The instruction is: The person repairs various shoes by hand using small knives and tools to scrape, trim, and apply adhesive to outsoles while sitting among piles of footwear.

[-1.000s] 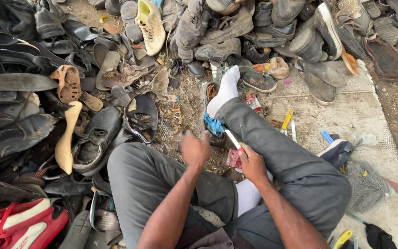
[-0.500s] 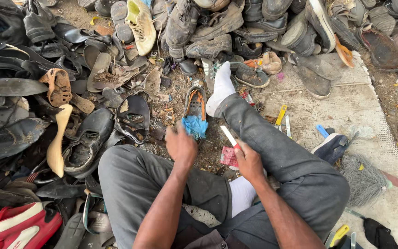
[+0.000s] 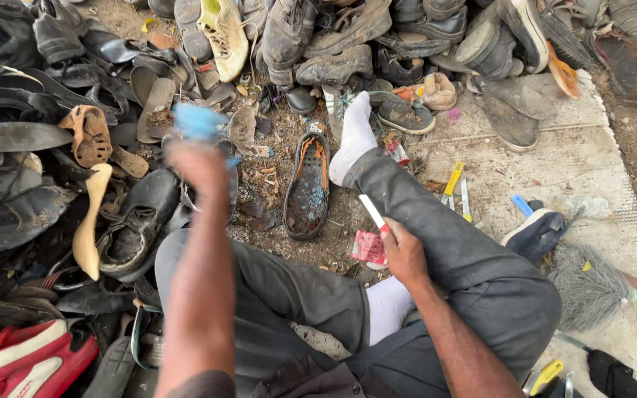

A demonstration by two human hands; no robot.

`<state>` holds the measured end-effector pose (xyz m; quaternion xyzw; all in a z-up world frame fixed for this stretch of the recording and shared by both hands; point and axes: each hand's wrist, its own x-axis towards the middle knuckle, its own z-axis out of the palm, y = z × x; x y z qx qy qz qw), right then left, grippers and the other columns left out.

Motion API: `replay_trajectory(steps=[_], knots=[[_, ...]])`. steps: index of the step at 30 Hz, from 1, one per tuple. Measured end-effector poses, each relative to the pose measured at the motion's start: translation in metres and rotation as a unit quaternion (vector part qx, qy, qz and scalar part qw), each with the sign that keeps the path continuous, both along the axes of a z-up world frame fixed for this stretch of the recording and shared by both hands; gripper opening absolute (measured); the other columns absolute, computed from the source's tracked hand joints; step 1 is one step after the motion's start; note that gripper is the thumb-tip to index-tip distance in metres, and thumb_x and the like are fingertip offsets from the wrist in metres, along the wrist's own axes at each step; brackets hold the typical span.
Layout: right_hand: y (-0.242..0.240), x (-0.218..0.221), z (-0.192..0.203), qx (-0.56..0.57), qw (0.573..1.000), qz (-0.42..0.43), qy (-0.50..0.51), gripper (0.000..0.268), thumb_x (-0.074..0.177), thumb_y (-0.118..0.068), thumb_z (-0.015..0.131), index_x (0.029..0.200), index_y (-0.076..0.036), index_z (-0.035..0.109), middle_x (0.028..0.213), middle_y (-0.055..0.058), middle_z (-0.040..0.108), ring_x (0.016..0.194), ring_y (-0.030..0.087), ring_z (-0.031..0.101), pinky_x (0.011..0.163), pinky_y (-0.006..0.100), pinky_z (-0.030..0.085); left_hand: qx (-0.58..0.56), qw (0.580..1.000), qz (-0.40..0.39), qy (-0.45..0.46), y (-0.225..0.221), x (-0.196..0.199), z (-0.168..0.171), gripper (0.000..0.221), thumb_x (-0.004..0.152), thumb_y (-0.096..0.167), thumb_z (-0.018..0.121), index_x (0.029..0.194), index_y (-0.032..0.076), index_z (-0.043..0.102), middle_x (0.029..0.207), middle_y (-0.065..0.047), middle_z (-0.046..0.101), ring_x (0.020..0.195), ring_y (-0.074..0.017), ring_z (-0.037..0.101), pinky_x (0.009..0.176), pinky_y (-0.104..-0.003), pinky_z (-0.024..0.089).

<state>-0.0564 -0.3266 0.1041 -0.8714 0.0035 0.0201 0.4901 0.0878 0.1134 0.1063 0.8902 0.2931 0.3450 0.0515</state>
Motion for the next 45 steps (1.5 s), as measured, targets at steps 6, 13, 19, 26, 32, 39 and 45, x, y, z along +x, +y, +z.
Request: replay_trajectory(steps=[6,13,19,26,32,39,45], knots=[[0.013,0.009,-0.013,-0.01,0.998,0.054,-0.034,0.036,0.098,-0.017,0.059,0.129,-0.002,0.065,0.118,0.024,0.072,0.111,0.037,0.07,0.092,0.041,0.054,-0.016,0.989,-0.098,0.11,0.01,-0.013,-0.011,0.034,0.098,0.035,0.065,0.091,0.002,0.069,0.09,-0.02,0.067,0.082,-0.0342,0.063,0.078,-0.046,0.052],[0.008,0.004,-0.025,-0.04,0.998,0.043,-0.013,0.037,0.096,-0.019,0.061,0.128,-0.003,0.067,0.115,0.024,0.073,0.11,0.038,0.07,0.092,0.041,0.054,-0.283,0.888,-0.224,0.285,-0.133,-0.007,-0.07,0.083,0.092,0.055,0.069,0.137,-0.012,0.05,0.114,-0.029,0.068,0.104,-0.0384,0.069,0.092,-0.046,0.055],[0.003,0.015,-0.027,-0.004,1.0,0.027,-0.001,0.037,0.096,-0.018,0.06,0.129,-0.003,0.066,0.115,0.023,0.073,0.109,0.036,0.072,0.092,0.04,0.054,-0.303,0.888,-0.136,0.318,-0.106,0.019,0.019,0.042,0.1,0.037,0.062,0.098,-0.003,0.076,0.09,-0.017,0.075,0.068,-0.0223,0.073,0.059,-0.037,0.061],[0.019,0.024,-0.036,-0.025,0.998,0.046,0.023,0.037,0.095,-0.019,0.061,0.129,-0.004,0.066,0.118,0.022,0.073,0.111,0.036,0.071,0.094,0.039,0.053,0.163,0.953,-0.254,-0.021,0.019,0.021,0.049,0.031,0.109,0.002,0.052,0.138,-0.005,0.045,0.16,-0.035,0.038,0.149,-0.049,0.042,0.131,-0.054,0.034],[0.013,0.025,-0.036,-0.031,0.998,0.037,0.035,0.038,0.095,-0.02,0.059,0.13,-0.004,0.066,0.117,0.022,0.073,0.111,0.036,0.071,0.094,0.039,0.053,0.269,0.875,-0.272,0.295,0.051,-0.011,-0.017,0.052,0.089,0.01,0.05,0.141,0.006,0.049,0.14,-0.031,0.049,0.135,-0.0468,0.041,0.115,-0.057,0.028],[0.014,0.026,-0.037,-0.026,0.998,0.042,0.037,0.039,0.096,-0.02,0.06,0.13,-0.004,0.066,0.11,0.02,0.075,0.103,0.031,0.073,0.09,0.037,0.054,0.116,0.963,-0.232,0.078,0.032,0.0,0.025,0.029,0.104,0.008,0.054,0.132,0.0,0.054,0.135,-0.023,0.059,0.142,-0.0437,0.049,0.127,-0.059,0.028],[0.003,0.024,-0.064,0.116,0.983,-0.02,0.142,0.025,0.094,-0.022,0.074,0.102,0.001,0.067,0.077,0.004,0.063,0.065,0.009,0.053,0.059,0.031,0.049,-0.253,0.905,-0.326,0.104,-0.049,-0.043,0.075,0.043,0.084,-0.001,0.067,0.127,0.0,0.061,0.109,-0.02,0.07,0.1,-0.0355,0.07,0.091,-0.047,0.054]])
